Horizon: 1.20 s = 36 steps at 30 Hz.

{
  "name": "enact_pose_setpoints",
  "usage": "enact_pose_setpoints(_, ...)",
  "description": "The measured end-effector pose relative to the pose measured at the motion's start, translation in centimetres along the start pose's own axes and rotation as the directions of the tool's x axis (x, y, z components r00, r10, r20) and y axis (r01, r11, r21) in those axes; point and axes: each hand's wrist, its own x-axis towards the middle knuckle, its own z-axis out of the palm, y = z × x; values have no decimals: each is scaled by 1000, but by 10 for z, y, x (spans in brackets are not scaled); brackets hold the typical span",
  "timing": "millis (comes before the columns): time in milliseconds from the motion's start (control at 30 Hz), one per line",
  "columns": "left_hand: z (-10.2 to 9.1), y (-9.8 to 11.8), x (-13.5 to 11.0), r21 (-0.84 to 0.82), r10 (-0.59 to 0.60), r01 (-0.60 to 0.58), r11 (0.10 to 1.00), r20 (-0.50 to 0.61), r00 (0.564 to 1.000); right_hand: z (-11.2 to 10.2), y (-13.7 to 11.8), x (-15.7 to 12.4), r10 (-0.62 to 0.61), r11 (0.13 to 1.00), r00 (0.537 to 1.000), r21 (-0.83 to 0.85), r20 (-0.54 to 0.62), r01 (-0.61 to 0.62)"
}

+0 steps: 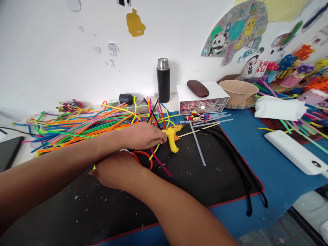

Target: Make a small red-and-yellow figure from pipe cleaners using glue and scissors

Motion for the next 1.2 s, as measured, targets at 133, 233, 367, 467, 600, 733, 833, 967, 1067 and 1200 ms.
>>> enact_pose_setpoints(133, 2, -1, 23, 198, -28, 8, 980, 101, 994, 2, 1, 0, -2, 1000, 1000, -7, 5, 2)
enact_pose_setpoints(233, -3, -8, 29, 296, -62, 25, 955, 113, 992, 0, 0, 0, -2, 1000, 998, -17, 61, 3)
enact_pose_setpoints(367, -10, -14, 31, 304, -112, 91, 948, 50, 993, -3, -3, 1, -18, 1000, 994, -7, 112, 19)
enact_pose_setpoints(467, -8, -13, 33, 251, -103, 83, 964, 67, 992, 0, -2, 2, -20, 1000, 993, 9, 119, 19)
enact_pose_setpoints(600, -2, -8, 35, 240, -122, 94, 966, 107, 987, 5, -1, 3, -25, 1000, 997, 14, 67, 24)
enact_pose_setpoints(733, -4, -12, 31, 321, -244, 196, 927, 114, 963, 1, -2, 1, -13, 1000, 996, 3, 91, 13)
enact_pose_setpoints(833, -7, -16, 25, 346, -275, 229, 910, 90, 957, -2, -4, 1, -31, 999, 988, -3, 153, 32)
enact_pose_setpoints(967, 0, -19, 24, 363, -256, 196, 911, 126, 958, -3, -5, 1, -17, 1000, 990, -18, 140, 20)
enact_pose_setpoints(1067, 6, -20, 27, 351, -230, 172, 921, 131, 964, -5, -6, 0, -5, 1000, 990, -9, 138, 6)
enact_pose_setpoints(1200, -2, -26, 20, 333, -188, 135, 933, 132, 973, -7, -8, 1, 18, 1000, 985, -18, 172, -15)
